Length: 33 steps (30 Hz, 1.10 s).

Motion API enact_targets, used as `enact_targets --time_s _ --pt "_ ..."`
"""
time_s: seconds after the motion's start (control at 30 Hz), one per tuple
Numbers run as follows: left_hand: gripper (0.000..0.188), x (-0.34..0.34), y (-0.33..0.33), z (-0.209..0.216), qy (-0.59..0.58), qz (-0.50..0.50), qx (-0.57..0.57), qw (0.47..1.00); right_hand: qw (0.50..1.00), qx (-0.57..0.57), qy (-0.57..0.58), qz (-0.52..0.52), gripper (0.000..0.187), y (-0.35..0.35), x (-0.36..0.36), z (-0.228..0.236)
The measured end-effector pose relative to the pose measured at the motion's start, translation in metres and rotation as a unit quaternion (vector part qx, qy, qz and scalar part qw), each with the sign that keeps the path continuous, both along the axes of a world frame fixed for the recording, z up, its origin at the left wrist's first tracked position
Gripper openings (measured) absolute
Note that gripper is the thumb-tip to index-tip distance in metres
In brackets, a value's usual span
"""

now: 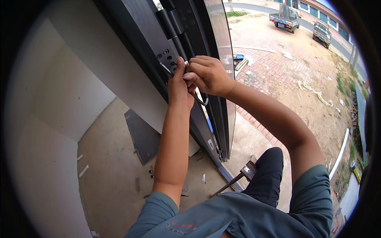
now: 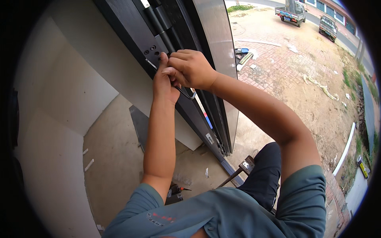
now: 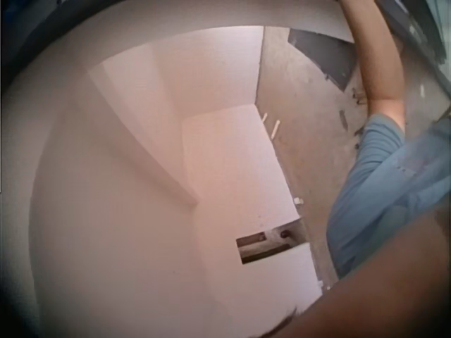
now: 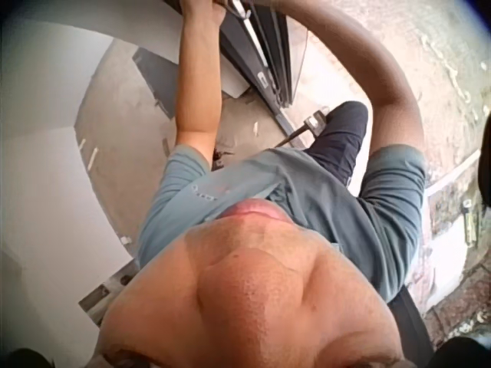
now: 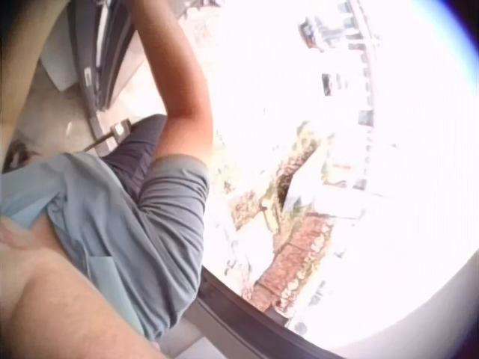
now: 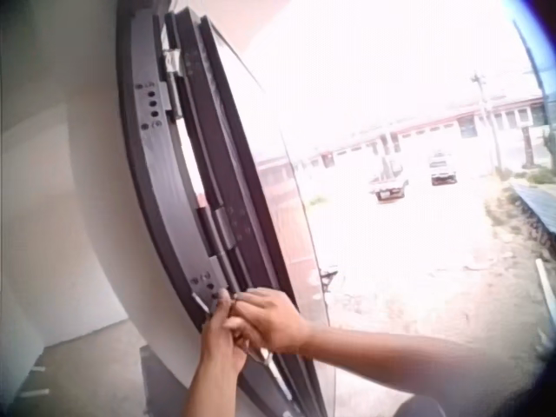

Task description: The person uses an Allen key to tighten screws on the edge of a large door or gate, working on the locking mechanism and frame. The person repeatedly inserts the tool into screw holes, turns it, and repositions the door slightly to access different fasteners.

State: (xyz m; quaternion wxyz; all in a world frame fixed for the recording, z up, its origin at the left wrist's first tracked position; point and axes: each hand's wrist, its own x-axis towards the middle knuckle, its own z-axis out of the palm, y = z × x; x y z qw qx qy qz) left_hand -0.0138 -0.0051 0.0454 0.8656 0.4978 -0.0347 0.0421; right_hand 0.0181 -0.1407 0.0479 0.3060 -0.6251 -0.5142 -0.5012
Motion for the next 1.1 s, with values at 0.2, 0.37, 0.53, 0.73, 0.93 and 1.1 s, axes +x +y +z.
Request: enact_targets --time_s 0.2,0.37,0.53,0.73,0.93,1.1 --pt "0.037 0.021 -0.002 -0.017 -0.041 -0.034 -0.011 0.999 0.820 0.458 0.328 0.104 0.045 0.066 -0.039 -0.024" --pt "0.036 0.019 -0.008 -0.020 -0.042 0.001 -0.030 0.999 0.683 0.528 0.469 0.186 0.056 0.067 -0.048 -0.014" --pt "0.034 0.014 -0.003 -0.013 -0.031 0.005 0.029 0.999 0.766 0.350 0.480 0.245 0.048 0.024 -0.040 -0.026" --pt "0.033 0.010 -0.003 -0.010 -0.002 0.008 0.008 1.000 0.980 -0.170 -0.034 -0.093 0.023 -0.056 -0.001 0.015" --pt "0.035 0.005 -0.003 -0.004 0.006 0.005 0.011 1.000 0.885 -0.369 -0.277 -0.062 0.034 -0.061 0.019 0.081" --pt "0.035 0.020 0.004 -0.016 -0.104 0.032 0.086 0.990 0.838 -0.432 -0.332 -0.010 0.040 -0.047 0.024 0.116"
